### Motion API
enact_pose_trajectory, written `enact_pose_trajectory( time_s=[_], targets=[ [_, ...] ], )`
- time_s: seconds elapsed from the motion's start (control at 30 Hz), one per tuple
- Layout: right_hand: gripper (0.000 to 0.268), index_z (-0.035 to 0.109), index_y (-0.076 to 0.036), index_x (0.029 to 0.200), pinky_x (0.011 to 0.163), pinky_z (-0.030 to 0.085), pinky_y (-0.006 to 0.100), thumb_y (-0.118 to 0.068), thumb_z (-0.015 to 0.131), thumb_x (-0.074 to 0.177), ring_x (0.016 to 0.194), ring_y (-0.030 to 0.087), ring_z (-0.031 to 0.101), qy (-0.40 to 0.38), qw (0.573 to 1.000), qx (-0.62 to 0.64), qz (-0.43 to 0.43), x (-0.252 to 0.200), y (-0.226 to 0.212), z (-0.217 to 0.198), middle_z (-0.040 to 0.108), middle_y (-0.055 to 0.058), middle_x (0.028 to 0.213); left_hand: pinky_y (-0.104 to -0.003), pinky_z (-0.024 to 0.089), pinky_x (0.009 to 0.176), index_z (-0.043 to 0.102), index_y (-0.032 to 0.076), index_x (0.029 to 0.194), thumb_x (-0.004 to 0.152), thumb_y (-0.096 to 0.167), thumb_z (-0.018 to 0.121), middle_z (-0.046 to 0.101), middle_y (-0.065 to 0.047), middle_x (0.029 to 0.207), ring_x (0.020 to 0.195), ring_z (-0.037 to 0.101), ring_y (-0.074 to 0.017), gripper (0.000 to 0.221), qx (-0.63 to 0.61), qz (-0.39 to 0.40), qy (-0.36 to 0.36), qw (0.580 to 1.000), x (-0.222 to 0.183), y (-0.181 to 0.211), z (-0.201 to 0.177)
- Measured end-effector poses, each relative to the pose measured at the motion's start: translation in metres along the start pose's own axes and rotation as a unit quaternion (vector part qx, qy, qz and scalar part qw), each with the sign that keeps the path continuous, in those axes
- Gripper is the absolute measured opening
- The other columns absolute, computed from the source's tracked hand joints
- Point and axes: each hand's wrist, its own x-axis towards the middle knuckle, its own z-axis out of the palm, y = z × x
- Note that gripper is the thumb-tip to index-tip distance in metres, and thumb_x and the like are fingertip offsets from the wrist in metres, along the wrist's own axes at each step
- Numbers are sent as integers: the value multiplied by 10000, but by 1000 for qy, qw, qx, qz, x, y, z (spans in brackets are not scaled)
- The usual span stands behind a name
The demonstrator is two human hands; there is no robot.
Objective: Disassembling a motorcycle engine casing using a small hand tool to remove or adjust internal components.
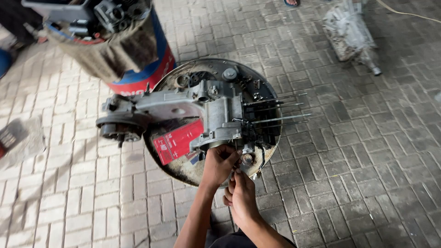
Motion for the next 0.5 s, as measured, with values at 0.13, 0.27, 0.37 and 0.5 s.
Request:
enact_pose_trajectory(
  time_s=[0.13, 0.27, 0.37, 0.5],
  targets=[
    [350, 433, -119, 797, 374, 118, 287, -300, 494, 1090, 408, 87, 140, 36, 999, -20, -18, -7, 0, 0, 239, -28, 553, -276, 483, 526, 730, 19, 730, 921, 148, 765, 724, -62, 641, 544, 592, -100, 233, -54, -20, -23, 998, 2, -15, 1],
    [300, 557, -44, 901, 355, 293, 293, -233, 466, 1115, 447, 119, 326, 70, 975, -189, -89, -10, -10, 9, 426, 26, 645, -254, 503, 500, 716, 9, 756, 958, 133, 746, 741, -95, 690, 526, 608, -112, 239, -126, -19, -63, 990, 15, -25, -1],
    [350, 506, -62, 827, 374, 217, 311, -271, 468, 1106, 412, 122, 272, 82, 969, -207, -104, -3, -4, 3, 333, 16, 555, -250, 542, 487, 713, -13, 780, 959, 119, 746, 733, -118, 687, 509, 621, -132, 224, -158, -51, -84, 982, 15, -28, -3],
    [364, 469, -106, 802, 404, 133, 294, -339, 539, 1073, 432, 96, 161, 14, 997, -63, -35, -2, 0, -10, 204, -27, 575, -239, 510, 461, 671, 20, 731, 952, 125, 771, 657, -97, 592, 467, 583, -124, 264, -172, -55, -91, 979, 15, -38, -4]
  ],
)
